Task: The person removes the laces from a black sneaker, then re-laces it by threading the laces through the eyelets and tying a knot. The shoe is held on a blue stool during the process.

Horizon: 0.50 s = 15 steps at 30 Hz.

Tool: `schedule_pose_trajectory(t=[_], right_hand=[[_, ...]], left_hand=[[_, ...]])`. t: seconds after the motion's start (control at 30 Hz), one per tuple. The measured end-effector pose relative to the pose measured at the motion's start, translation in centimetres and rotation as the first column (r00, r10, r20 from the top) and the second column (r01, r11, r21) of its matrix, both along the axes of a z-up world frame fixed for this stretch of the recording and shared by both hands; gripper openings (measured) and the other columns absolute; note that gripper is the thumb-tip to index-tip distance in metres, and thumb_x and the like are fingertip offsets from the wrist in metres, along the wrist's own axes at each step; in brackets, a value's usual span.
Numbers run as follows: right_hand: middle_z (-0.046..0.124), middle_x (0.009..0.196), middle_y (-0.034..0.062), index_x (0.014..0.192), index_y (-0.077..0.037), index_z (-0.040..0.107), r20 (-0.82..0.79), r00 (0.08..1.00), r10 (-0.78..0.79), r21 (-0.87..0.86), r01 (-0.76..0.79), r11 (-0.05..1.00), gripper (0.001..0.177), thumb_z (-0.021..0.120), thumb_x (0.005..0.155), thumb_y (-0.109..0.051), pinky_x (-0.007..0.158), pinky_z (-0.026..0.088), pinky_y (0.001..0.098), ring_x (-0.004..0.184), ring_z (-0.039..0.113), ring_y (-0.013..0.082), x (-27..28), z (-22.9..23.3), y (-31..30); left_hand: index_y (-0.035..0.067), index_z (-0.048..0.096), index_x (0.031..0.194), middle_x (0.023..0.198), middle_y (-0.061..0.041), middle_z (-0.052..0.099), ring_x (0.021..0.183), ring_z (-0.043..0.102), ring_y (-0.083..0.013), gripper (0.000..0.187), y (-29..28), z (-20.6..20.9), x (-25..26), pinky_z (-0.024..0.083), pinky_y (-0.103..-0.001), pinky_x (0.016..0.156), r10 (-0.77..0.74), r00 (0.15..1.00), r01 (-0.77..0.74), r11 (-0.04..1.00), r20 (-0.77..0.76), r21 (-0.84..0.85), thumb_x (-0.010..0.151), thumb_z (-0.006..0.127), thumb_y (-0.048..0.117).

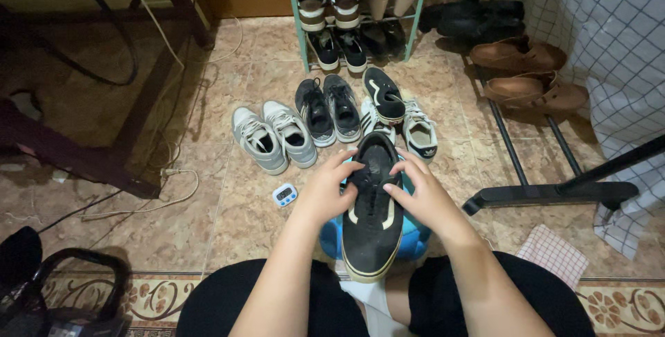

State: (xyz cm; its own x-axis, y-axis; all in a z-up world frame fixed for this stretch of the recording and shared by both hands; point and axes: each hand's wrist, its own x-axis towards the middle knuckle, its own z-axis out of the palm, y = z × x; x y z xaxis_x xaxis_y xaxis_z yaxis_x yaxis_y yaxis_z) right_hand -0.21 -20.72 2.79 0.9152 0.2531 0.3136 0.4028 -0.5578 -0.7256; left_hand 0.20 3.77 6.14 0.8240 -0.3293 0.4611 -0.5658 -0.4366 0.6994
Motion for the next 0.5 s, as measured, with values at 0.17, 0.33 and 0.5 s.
schedule_pose_trajectory(t=[0.17, 0.33, 0.5], right_hand=[[0.046, 0.154, 0.0232, 0.108, -0.010, 0.061, -0.011, 1.000, -0.008, 0.030, 0.008, 1.000, 0.031, 0.077, 0.085, -0.023, 0.111, 0.040, 0.0422, 0.144, 0.044, 0.0393, -0.2, 0.2, 0.5], [0.042, 0.155, 0.0227, 0.111, -0.011, 0.064, 0.088, 0.989, -0.119, -0.088, 0.127, 0.988, 0.033, 0.077, 0.082, -0.021, 0.114, 0.028, 0.0536, 0.142, 0.040, 0.0417, -0.8, 0.5, 2.5], [0.056, 0.149, 0.0101, 0.106, -0.012, 0.068, 0.159, 0.985, -0.072, -0.047, 0.081, 0.996, 0.027, 0.078, 0.081, -0.017, 0.120, 0.006, 0.0663, 0.142, 0.046, 0.0358, -1.4, 1.5, 4.1]], left_hand=[[0.005, 0.070, 0.109, 0.120, -0.015, 0.069, 0.112, 0.066, -0.0371, 0.026, 0.0, 0.2, -0.4, 0.053, -0.041, 0.094, 0.049, 0.994, -0.049, 0.999, 0.093, -0.003, 0.083, 0.068, 0.002], [0.003, 0.070, 0.105, 0.100, -0.013, 0.069, 0.097, 0.068, -0.0320, 0.015, -0.1, -1.2, 0.0, 0.054, -0.038, 0.085, 0.107, 0.994, -0.108, 0.990, -0.019, -0.094, 0.090, 0.067, 0.003], [0.004, 0.070, 0.104, 0.090, -0.004, 0.066, 0.081, 0.061, -0.0127, 0.012, -1.7, -3.5, 0.4, 0.049, -0.027, 0.073, -0.079, 0.871, -0.166, 0.882, -0.485, -0.442, 0.093, 0.067, 0.009]])
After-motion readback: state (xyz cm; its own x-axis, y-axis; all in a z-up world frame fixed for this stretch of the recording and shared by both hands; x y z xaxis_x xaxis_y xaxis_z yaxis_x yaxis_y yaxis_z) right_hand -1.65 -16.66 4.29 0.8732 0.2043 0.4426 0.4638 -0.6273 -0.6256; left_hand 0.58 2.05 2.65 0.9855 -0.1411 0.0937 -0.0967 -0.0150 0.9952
